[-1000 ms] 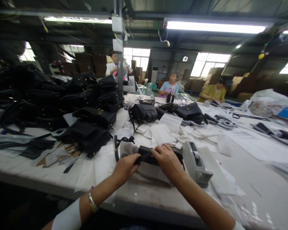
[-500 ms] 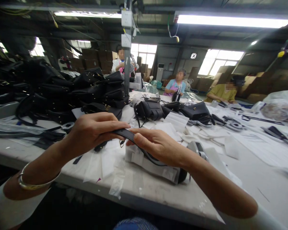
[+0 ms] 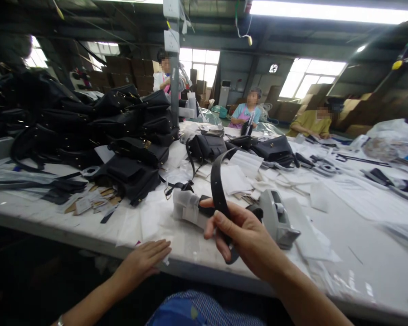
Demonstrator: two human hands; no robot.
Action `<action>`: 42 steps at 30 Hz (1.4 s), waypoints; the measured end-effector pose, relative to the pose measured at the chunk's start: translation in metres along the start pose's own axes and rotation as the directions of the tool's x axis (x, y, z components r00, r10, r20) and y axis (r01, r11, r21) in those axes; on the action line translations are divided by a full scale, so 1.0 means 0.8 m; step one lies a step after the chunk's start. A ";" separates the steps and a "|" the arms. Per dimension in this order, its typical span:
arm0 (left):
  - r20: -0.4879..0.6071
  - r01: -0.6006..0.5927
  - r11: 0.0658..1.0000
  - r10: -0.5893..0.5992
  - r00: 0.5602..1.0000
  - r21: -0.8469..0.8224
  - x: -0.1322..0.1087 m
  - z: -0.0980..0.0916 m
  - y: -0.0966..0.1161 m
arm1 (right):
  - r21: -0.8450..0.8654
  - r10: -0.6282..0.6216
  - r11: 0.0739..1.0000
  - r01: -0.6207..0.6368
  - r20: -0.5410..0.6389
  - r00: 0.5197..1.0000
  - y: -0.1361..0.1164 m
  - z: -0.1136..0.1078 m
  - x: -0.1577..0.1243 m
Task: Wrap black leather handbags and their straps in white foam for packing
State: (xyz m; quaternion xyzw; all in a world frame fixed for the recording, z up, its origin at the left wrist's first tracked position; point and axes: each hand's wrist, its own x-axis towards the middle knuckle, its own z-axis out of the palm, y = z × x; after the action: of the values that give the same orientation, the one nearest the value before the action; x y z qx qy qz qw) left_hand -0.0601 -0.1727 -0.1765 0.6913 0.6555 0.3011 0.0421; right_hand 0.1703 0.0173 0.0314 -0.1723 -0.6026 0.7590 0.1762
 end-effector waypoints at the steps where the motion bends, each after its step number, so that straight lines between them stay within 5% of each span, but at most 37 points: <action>1: -0.024 0.037 0.999 -0.038 0.999 -0.024 -0.002 0.002 -0.002 | 0.010 -0.004 1.000 0.005 -0.006 1.000 0.007 -0.001 -0.001; 4: -0.119 0.144 0.988 -0.149 0.982 -0.053 0.013 -0.030 0.001 | 0.014 -0.029 0.999 0.030 -0.011 1.000 0.024 -0.004 0.002; 8: -0.243 0.249 0.963 -0.268 0.932 -0.104 0.057 -0.113 0.023 | -0.028 -0.096 0.995 0.097 0.029 0.995 0.036 -0.003 0.016; 11: -0.327 0.326 0.908 -0.402 0.855 -0.264 0.093 -0.174 0.049 | -0.008 -0.188 0.982 0.189 0.074 0.979 0.035 0.005 0.032; 16: -0.271 0.234 0.902 -0.342 0.900 -0.363 0.140 -0.228 0.089 | -0.052 -0.173 0.981 0.186 0.187 0.967 0.037 0.026 0.058; 25: -0.203 0.236 0.854 -0.362 0.910 -0.463 0.147 -0.216 0.097 | -0.119 0.004 0.993 0.009 0.102 0.995 0.077 0.060 0.067; 31: -0.186 0.276 0.621 -0.574 0.798 -0.734 0.135 -0.181 0.069 | -0.152 0.107 0.985 -0.087 0.135 0.985 0.101 0.055 0.063; 38: -0.208 0.298 0.543 -0.684 0.699 -0.785 0.119 -0.162 0.028 | -0.173 0.195 0.969 -0.174 0.114 0.974 0.117 0.044 0.070; 40: -0.178 0.318 0.534 -0.682 0.709 -0.783 0.115 -0.163 0.029 | -0.186 0.195 0.967 -0.172 0.113 0.974 0.118 0.044 0.073; 42: -0.099 0.345 0.534 -0.637 0.764 -0.772 0.111 -0.167 0.034 | -0.212 0.203 0.961 -0.175 0.116 0.972 0.118 0.044 0.075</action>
State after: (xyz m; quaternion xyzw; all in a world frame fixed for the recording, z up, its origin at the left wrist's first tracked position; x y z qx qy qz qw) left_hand -0.1027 -0.1386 -0.0233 0.3300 0.6503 0.6299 0.2675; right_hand 0.0950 -0.0042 -0.0562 -0.1936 -0.6673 0.7180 0.0427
